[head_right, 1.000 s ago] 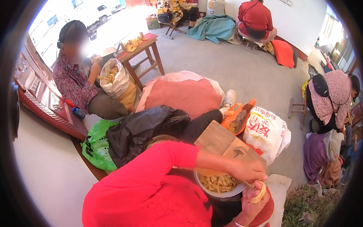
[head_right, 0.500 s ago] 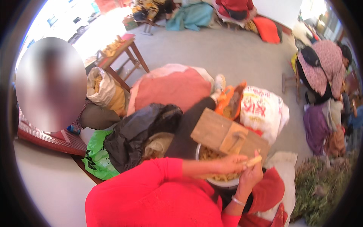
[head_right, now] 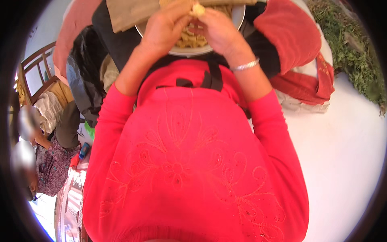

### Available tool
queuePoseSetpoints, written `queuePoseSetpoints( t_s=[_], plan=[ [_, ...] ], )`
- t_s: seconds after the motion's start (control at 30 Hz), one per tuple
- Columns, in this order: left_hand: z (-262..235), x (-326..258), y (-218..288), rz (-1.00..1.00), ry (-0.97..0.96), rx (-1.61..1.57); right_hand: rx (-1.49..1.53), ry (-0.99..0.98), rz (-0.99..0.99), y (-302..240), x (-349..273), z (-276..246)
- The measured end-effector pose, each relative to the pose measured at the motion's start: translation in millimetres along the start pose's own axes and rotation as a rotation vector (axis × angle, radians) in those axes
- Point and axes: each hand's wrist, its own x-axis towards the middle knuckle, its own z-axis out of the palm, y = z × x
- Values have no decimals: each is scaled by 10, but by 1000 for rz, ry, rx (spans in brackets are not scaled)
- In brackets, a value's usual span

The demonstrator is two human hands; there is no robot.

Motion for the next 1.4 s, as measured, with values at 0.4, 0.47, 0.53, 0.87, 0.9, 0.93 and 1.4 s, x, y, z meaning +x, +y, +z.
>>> queuePoseSetpoints(
  t_s=[0.4,0.47,0.53,0.87,0.9,0.93,1.4],
  plan=[
    [-55,196,178,-431,23,54,-1319,165,-944,-406,175,458],
    [56,141,-3,-457,97,-158,-1297,183,-979,-444,136,546],
    [29,140,-88,-614,29,-671,-987,286,-737,-444,95,645],
    [-469,-234,-70,-84,100,251,-554,334,-486,-552,153,267],
    [-486,-184,-73,-66,75,301,-672,348,-557,-668,148,285],
    [-512,-155,-63,-52,54,356,-788,354,-625,-752,154,319],
    [-664,352,-176,-470,-346,-531,-837,-141,7,-1070,296,361]
  ],
)
